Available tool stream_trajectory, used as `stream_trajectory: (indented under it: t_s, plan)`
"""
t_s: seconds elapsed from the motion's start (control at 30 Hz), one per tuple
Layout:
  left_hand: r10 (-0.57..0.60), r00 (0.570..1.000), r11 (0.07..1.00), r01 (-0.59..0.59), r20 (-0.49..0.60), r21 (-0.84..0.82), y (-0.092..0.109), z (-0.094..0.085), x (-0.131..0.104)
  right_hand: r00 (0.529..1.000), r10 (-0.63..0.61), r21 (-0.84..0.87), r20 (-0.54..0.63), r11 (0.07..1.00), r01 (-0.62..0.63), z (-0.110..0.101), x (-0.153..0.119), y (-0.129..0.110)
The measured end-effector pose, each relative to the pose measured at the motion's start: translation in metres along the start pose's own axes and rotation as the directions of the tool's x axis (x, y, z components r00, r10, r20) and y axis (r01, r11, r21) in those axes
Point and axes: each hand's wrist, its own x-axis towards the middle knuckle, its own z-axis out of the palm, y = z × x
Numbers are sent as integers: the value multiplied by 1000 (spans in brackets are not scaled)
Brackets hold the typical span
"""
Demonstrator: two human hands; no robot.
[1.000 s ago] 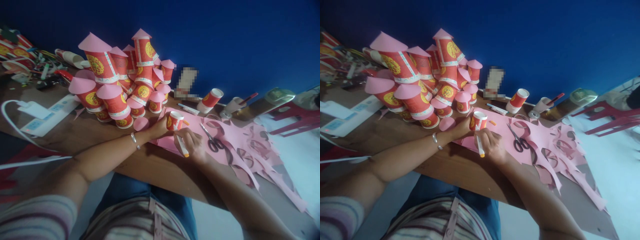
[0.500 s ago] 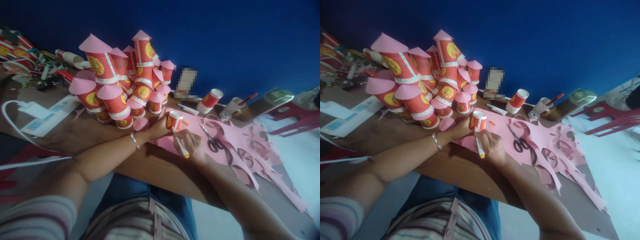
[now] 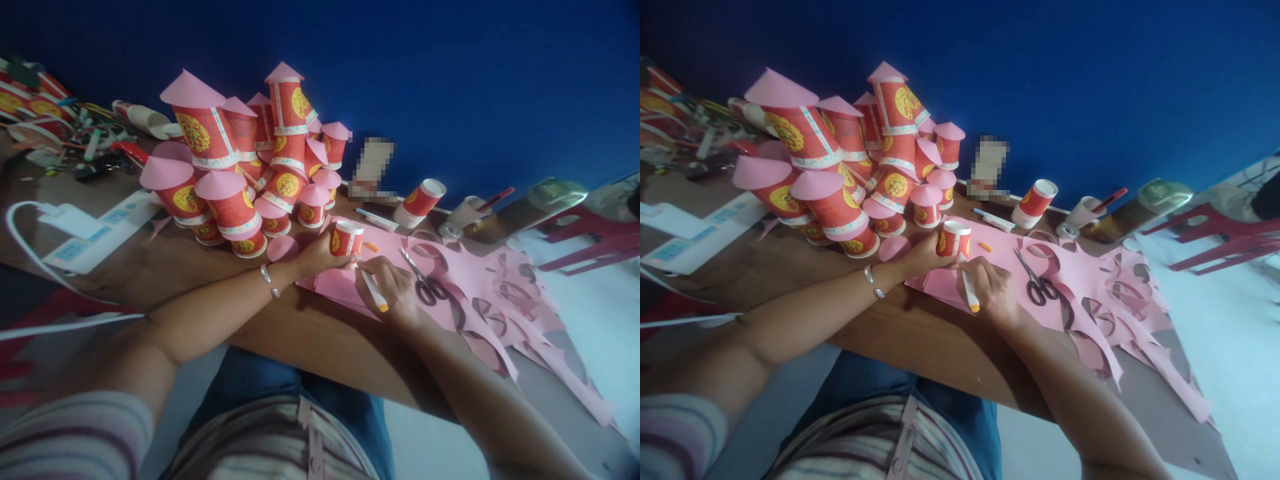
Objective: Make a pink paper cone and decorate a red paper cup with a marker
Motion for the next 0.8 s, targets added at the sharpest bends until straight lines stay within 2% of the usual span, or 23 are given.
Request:
stream_trajectory:
  t_s: [0.2, 0.4, 0.8]
  plan:
    - [-3, 1000, 1000, 3, 6, -6, -7, -1, 1, 1000, 8, -14, 0, 1000, -8, -1, 1, 1]
    - [-42, 999, 998, 43, 10, -51, -3, 0, 0, 1000, -3, -25, -13, 1000, 3, 0, 3, 3]
    - [-30, 993, 986, 48, 115, -159, -4, -4, 1, 999, -12, 26, -50, 1000, 13, -4, 6, 5]
